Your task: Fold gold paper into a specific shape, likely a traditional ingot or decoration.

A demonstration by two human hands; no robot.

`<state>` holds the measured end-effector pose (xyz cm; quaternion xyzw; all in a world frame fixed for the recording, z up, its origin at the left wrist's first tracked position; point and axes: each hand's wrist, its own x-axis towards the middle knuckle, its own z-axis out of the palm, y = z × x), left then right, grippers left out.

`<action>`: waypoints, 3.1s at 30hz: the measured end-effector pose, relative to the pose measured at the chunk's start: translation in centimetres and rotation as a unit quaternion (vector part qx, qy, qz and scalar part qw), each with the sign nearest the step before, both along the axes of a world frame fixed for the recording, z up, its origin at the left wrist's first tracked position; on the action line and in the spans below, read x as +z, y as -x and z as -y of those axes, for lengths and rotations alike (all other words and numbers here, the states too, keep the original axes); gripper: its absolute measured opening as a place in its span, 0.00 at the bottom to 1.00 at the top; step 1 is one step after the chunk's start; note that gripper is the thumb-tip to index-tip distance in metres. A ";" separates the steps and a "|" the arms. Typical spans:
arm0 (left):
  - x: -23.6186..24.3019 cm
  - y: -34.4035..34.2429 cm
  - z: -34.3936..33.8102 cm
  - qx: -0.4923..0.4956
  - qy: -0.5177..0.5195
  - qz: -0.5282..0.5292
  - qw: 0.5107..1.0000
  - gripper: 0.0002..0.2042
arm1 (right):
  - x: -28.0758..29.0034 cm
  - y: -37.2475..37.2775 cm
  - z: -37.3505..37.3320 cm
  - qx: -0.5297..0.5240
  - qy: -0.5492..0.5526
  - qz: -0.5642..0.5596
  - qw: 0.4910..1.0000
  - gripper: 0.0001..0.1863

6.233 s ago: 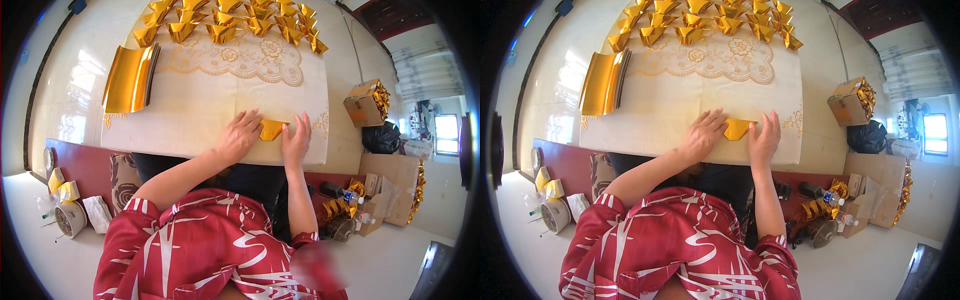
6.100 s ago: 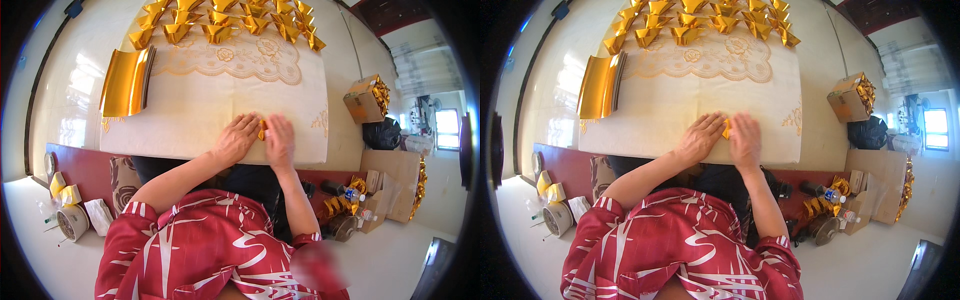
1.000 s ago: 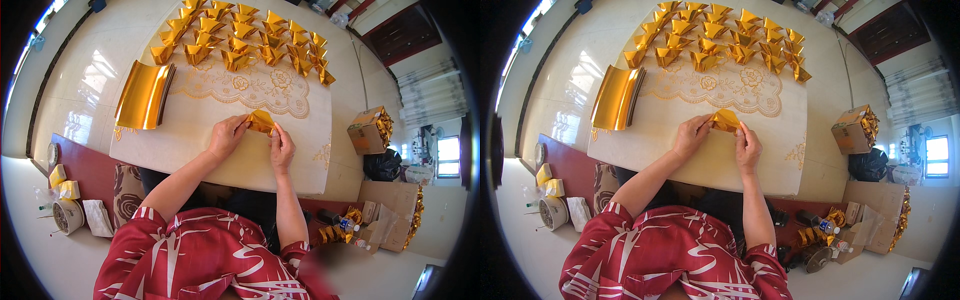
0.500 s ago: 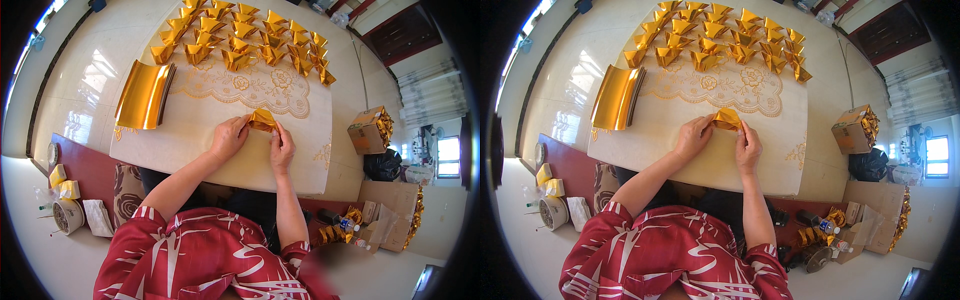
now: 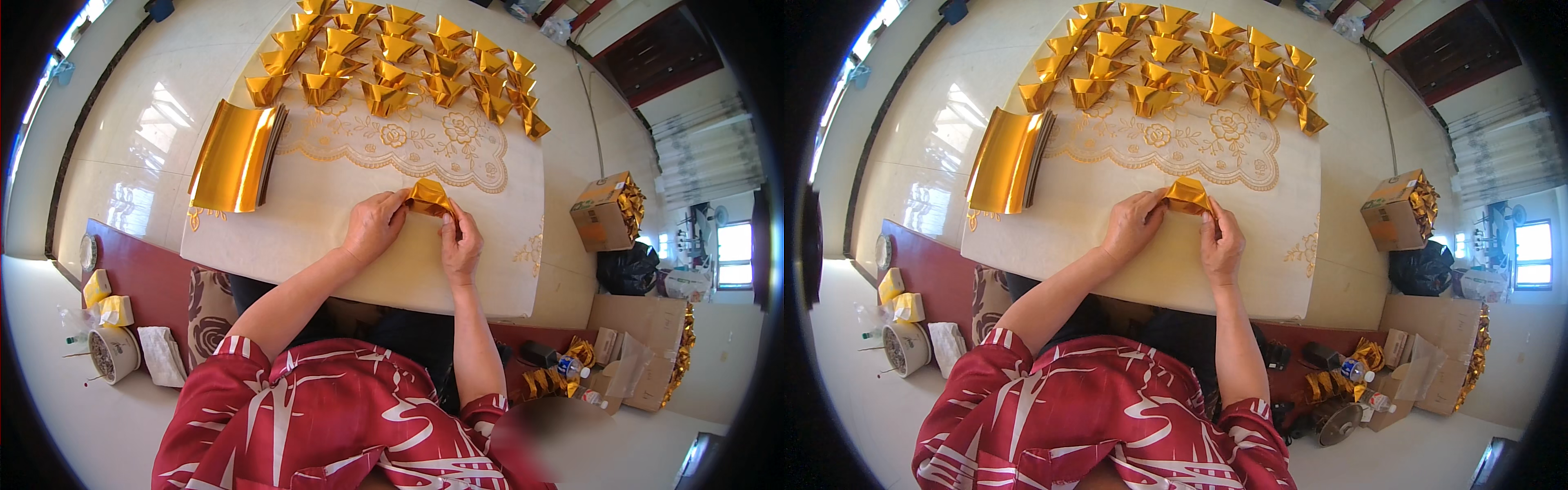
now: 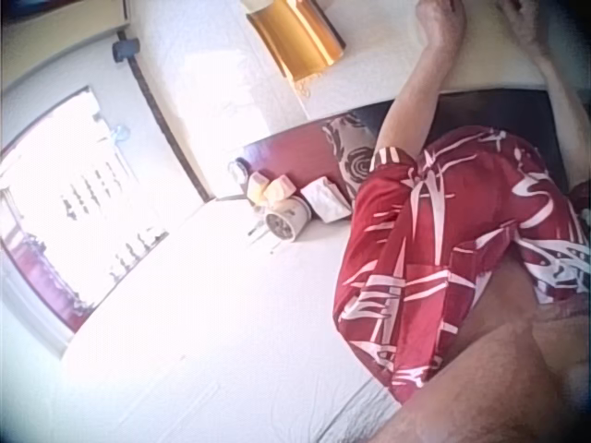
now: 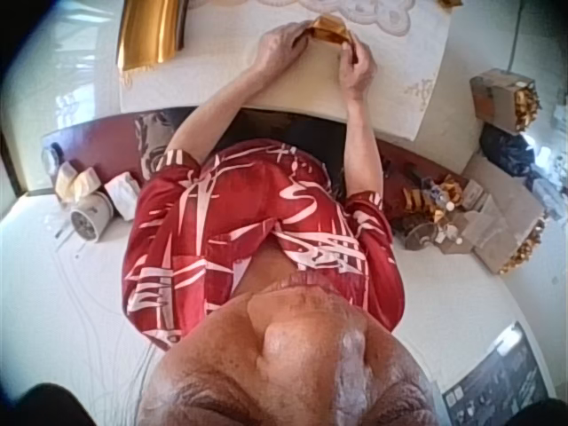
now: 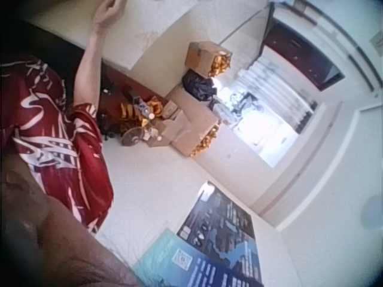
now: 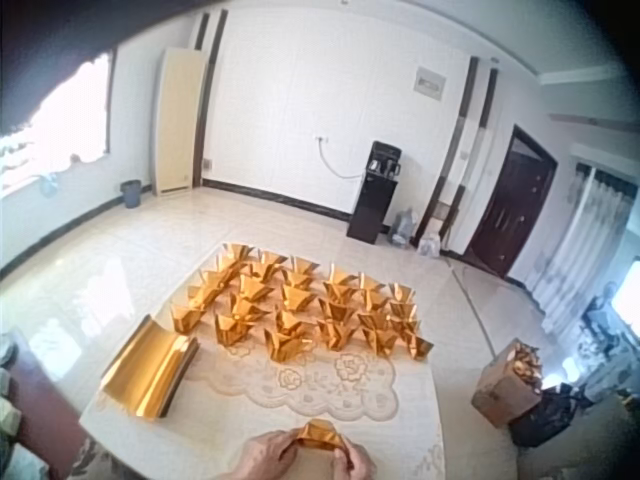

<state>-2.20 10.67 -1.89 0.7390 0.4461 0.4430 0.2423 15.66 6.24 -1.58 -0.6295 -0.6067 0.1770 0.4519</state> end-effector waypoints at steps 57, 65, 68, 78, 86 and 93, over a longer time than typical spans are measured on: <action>0.0 -0.2 0.1 0.011 -0.006 -0.012 1.000 0.13 | 0.1 0.3 0.1 -0.005 -0.031 0.029 0.999 0.13; 0.9 0.0 0.4 -0.020 0.050 0.013 0.998 0.19 | 0.8 1.0 -0.3 -0.072 0.016 -0.077 0.994 0.13; 0.4 0.1 0.4 -0.016 0.060 0.022 0.998 0.21 | 0.5 1.1 -0.5 -0.082 0.010 -0.066 0.994 0.13; 0.5 0.0 0.1 -0.017 0.042 0.011 0.999 0.19 | -0.6 1.1 -0.5 -0.079 -0.008 -0.028 0.996 0.10; -0.2 0.4 0.0 -0.012 0.028 0.010 0.999 0.19 | -0.5 1.6 -0.5 -0.060 -0.067 0.047 0.995 0.09; 1.5 0.2 0.4 -0.021 0.144 0.102 0.984 0.20 | -0.4 1.6 -0.8 -0.098 -0.034 -0.092 0.990 0.11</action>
